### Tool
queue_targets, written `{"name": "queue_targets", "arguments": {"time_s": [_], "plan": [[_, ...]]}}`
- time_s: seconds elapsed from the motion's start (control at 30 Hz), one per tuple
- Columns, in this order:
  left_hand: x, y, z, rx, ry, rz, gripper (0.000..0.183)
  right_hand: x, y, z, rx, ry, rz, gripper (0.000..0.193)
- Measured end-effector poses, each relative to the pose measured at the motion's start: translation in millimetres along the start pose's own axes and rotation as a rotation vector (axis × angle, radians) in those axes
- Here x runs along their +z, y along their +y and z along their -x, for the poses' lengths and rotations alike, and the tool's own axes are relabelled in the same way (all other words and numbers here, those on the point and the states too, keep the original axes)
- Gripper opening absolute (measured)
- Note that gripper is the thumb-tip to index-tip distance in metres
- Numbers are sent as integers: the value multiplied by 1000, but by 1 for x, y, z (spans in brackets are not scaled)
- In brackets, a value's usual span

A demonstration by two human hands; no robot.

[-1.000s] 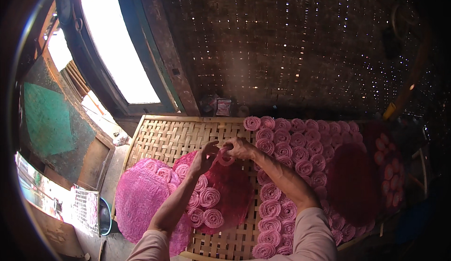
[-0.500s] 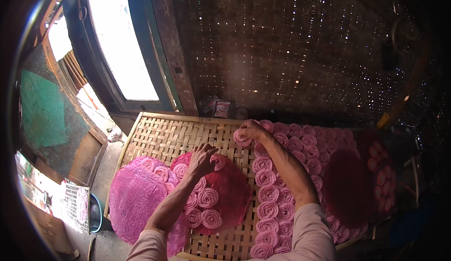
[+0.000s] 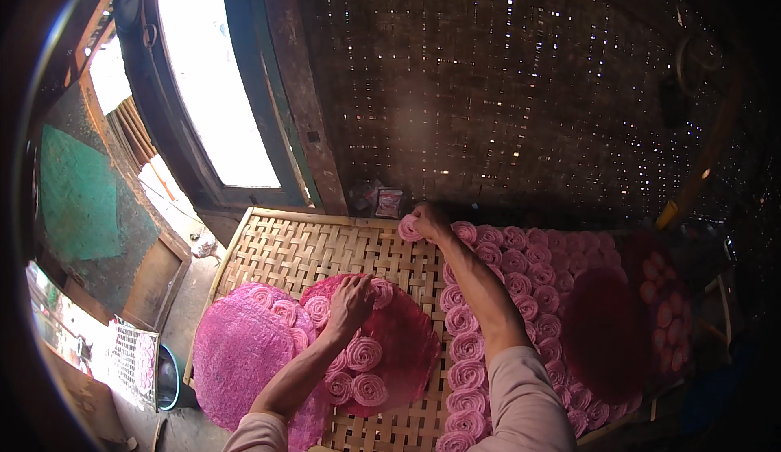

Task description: The person arranges pink fabric roses on a woven bamboo tray, picking them from a pile and placing them in neat rows. The person continues to fill the tray with the roses, creating a dense, uniform pattern.

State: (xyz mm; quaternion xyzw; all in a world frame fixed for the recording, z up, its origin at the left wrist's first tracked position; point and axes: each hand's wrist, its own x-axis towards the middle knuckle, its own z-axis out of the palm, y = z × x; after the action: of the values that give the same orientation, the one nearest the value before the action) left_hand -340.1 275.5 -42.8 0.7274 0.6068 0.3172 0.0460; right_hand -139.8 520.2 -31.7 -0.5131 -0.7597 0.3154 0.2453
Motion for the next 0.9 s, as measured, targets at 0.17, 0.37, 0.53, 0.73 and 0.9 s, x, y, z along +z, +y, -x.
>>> {"name": "queue_targets", "arguments": {"time_s": [0.17,0.37,0.53,0.73,0.9], "plan": [[8,-2,-13,-129,-52,25,47,-4,2,15,-228,242,387,32],[15,-19,-24,-336,-77,597,52,18,-39,64,-286,-87,31,39],[5,-36,-39,-341,31,995,50,50,-74,102,-372,-391,-529,38],[-32,-54,-2,-219,50,423,44,61,-46,47,-227,-380,-552,26],[-50,-80,47,148,-97,-190,45,60,5,-28,-261,-47,-377,25]]}}
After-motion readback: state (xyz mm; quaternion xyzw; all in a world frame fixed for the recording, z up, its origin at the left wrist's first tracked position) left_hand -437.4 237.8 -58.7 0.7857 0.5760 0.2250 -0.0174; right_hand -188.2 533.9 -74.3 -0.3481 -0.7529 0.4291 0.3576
